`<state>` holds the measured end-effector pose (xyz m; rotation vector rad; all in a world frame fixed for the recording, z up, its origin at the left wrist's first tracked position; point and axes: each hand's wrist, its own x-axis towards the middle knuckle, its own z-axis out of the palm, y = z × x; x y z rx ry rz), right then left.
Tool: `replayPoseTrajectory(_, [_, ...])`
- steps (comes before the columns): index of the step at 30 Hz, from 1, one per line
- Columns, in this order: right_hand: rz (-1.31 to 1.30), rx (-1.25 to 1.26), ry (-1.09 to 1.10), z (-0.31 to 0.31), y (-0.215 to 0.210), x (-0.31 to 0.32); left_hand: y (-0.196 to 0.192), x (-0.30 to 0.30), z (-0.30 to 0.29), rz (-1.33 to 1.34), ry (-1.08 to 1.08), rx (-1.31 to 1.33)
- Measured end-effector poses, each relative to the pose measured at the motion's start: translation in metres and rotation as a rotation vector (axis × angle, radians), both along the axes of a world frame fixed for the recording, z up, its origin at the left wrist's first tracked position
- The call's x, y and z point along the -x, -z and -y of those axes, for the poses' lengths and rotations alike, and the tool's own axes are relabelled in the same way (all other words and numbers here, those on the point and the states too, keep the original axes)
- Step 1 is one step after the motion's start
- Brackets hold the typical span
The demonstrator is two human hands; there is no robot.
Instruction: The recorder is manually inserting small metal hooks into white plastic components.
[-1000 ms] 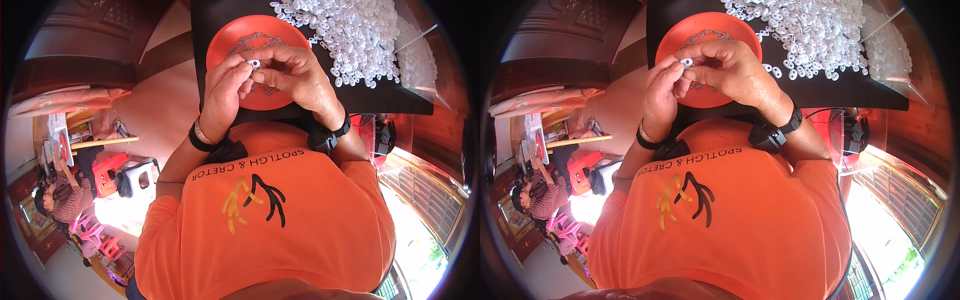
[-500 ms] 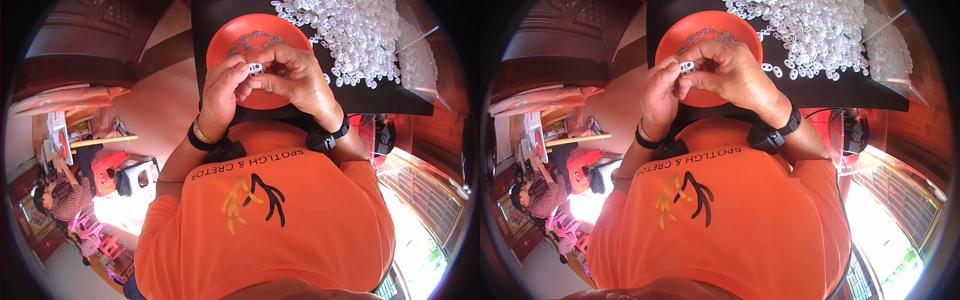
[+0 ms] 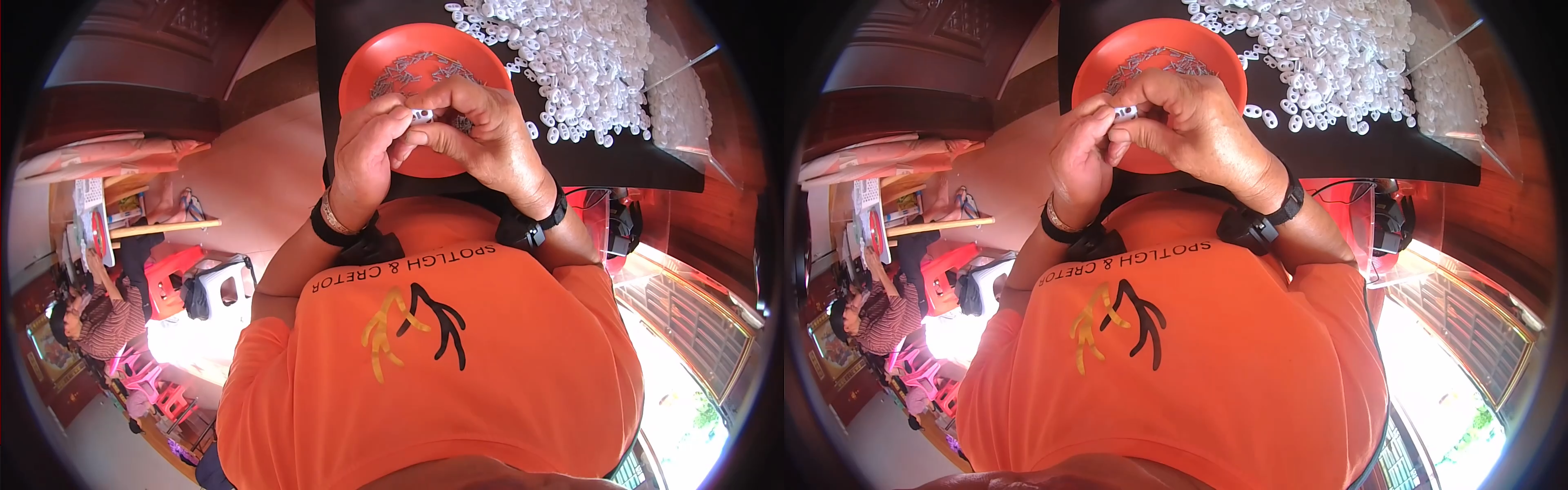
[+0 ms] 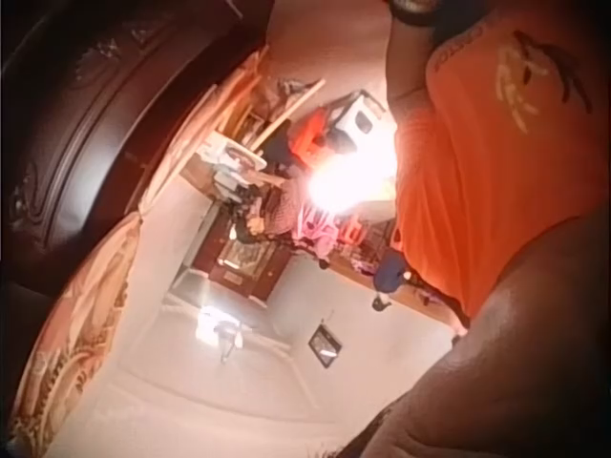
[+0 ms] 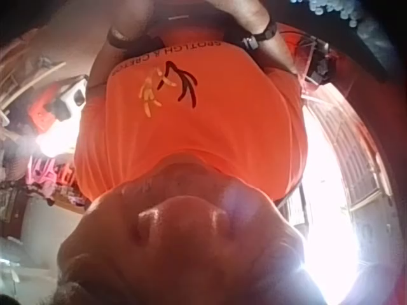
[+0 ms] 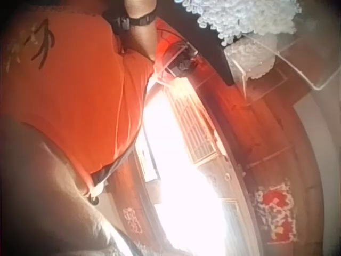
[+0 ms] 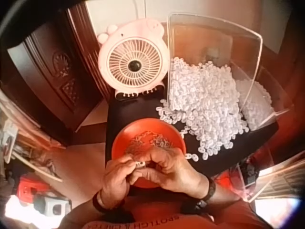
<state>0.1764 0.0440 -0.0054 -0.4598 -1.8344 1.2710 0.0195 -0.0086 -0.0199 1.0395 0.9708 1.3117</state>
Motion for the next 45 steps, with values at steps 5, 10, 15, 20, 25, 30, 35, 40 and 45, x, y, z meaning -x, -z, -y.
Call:
replayPoseTrajectory(5, [0.027,-0.160,0.057,-0.001,0.002,-0.001,-0.006,-0.001,0.003,-0.032,0.002,0.015])
replayPoseTrajectory(10, [0.014,-0.152,0.085,0.002,0.000,0.001,-0.008,0.000,0.003,-0.104,-0.034,-0.015])
replayPoseTrajectory(15, [0.055,-0.085,0.145,0.004,-0.001,0.002,-0.010,0.006,0.002,-0.193,-0.009,-0.073])
replayPoseTrajectory(20, [0.079,-0.293,0.137,0.004,-0.003,0.000,-0.013,0.001,0.003,-0.124,-0.025,-0.056])
replayPoseTrajectory(25, [0.063,-0.274,0.157,0.008,0.000,0.001,-0.008,-0.001,0.002,-0.029,0.015,-0.037])
replayPoseTrajectory(30, [0.036,-0.321,0.183,0.010,0.000,0.001,-0.009,-0.003,0.005,-0.050,0.000,-0.043])
replayPoseTrajectory(35, [0.075,-0.369,0.166,0.010,-0.006,-0.003,-0.007,-0.004,0.006,-0.042,0.003,-0.056])
replayPoseTrajectory(40, [-0.033,-0.280,0.129,0.003,0.003,0.000,-0.009,-0.001,0.002,-0.210,-0.025,-0.186])
replayPoseTrajectory(45, [-0.031,-0.180,0.102,0.005,0.002,-0.003,-0.011,-0.002,0.002,-0.198,-0.007,-0.162])
